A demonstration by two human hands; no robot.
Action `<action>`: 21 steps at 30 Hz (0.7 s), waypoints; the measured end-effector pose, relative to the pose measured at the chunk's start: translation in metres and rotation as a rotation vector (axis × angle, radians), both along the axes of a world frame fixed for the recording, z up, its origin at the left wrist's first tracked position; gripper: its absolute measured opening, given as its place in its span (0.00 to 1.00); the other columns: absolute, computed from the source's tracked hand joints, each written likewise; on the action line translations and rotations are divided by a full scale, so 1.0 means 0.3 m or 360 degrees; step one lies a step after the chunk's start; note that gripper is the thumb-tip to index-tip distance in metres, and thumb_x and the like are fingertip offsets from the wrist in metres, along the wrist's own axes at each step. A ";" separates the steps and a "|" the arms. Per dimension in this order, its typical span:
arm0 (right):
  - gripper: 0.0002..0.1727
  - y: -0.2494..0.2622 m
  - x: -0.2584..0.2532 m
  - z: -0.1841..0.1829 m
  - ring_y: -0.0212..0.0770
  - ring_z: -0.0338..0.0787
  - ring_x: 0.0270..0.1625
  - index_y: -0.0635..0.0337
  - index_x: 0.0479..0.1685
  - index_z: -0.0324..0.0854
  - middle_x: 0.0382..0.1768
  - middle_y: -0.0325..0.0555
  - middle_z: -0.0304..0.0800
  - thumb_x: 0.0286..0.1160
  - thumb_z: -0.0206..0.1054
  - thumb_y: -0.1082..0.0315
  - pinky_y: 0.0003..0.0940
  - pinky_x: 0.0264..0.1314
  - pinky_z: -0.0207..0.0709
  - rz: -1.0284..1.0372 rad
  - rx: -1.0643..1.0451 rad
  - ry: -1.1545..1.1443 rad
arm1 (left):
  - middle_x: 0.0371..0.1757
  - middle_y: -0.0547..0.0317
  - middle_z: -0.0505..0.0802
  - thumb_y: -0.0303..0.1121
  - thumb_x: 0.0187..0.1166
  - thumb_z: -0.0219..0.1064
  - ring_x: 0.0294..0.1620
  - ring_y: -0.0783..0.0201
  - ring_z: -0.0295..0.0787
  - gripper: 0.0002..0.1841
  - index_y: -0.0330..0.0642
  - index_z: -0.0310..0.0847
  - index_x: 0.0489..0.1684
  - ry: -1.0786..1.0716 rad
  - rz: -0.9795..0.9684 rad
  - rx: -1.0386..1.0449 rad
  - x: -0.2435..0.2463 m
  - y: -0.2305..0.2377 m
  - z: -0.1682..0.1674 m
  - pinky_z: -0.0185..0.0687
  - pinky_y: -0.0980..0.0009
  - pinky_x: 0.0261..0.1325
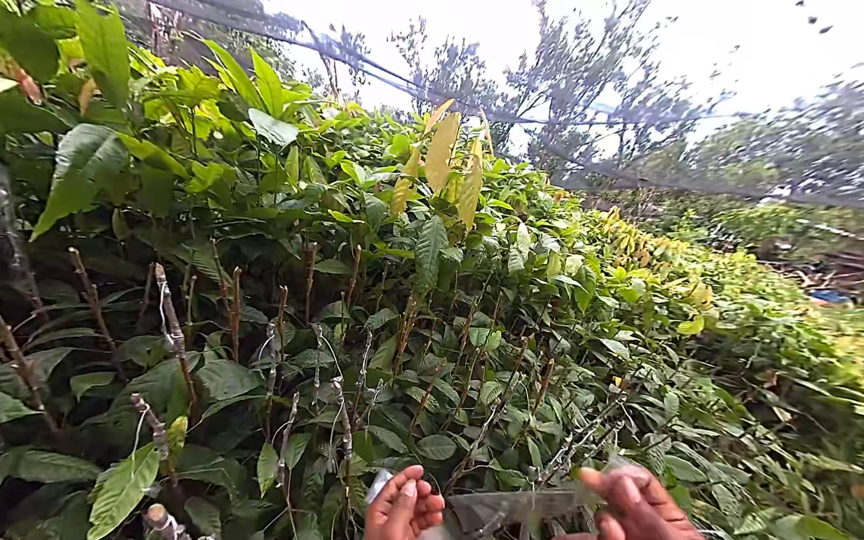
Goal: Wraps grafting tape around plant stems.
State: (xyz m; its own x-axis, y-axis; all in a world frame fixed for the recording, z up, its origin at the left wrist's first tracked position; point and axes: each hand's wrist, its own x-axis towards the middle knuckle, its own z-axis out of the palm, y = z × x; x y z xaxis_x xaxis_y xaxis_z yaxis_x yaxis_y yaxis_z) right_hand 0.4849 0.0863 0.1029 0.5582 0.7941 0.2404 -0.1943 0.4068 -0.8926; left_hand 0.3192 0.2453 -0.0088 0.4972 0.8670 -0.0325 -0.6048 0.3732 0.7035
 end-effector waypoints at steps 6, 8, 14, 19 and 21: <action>0.14 0.131 0.161 0.111 0.37 0.96 0.43 0.55 0.47 0.81 0.40 0.43 0.96 0.93 0.48 0.71 0.33 0.51 0.92 -0.0288 0.0060 0.0070 | 0.75 0.40 0.84 0.31 0.83 0.65 0.60 0.50 0.92 0.28 0.34 0.69 0.84 0.1228 0.0293 0.0733 0.272 0.311 -0.082 0.85 0.51 0.67; 0.10 0.226 0.163 0.090 0.40 0.96 0.44 0.60 0.47 0.83 0.43 0.47 0.95 0.85 0.57 0.78 0.36 0.53 0.91 -0.0187 -0.0078 -0.0028 | 0.77 0.41 0.83 0.35 0.82 0.67 0.62 0.48 0.91 0.33 0.39 0.63 0.88 0.1541 0.0159 0.0858 0.363 0.400 -0.095 0.83 0.48 0.69; 0.05 0.575 0.144 -0.062 0.47 0.96 0.46 0.65 0.54 0.75 0.48 0.53 0.93 0.87 0.59 0.75 0.43 0.54 0.91 0.0680 -0.0900 -0.0279 | 0.45 0.48 0.95 0.36 0.85 0.66 0.40 0.56 0.96 0.16 0.35 0.83 0.63 0.1306 0.0287 0.0779 0.360 0.540 -0.246 0.92 0.54 0.51; 0.15 0.914 0.247 -0.239 0.43 0.96 0.44 0.64 0.63 0.82 0.46 0.51 0.93 0.89 0.60 0.64 0.42 0.54 0.90 0.0561 -0.1447 -0.1301 | 0.44 0.49 0.95 0.29 0.82 0.69 0.36 0.61 0.95 0.13 0.30 0.83 0.58 0.0944 0.0121 0.0594 0.257 0.576 -0.255 0.94 0.64 0.46; 0.16 0.993 0.282 -0.269 0.46 0.96 0.47 0.62 0.63 0.83 0.49 0.52 0.94 0.89 0.60 0.63 0.47 0.57 0.89 0.0626 -0.1508 -0.1670 | 0.51 0.46 0.93 0.21 0.78 0.68 0.41 0.59 0.95 0.15 0.28 0.80 0.61 0.0754 -0.0002 0.0529 0.255 0.578 -0.266 0.94 0.63 0.49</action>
State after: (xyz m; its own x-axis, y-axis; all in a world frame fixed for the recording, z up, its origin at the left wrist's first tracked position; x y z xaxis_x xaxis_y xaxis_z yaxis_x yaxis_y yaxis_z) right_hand 0.5694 0.3842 0.0223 0.1754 0.9390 -0.2958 0.7406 -0.3238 -0.5888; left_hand 0.3958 0.4188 -0.0887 0.4956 0.8683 0.0219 -0.1947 0.0865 0.9770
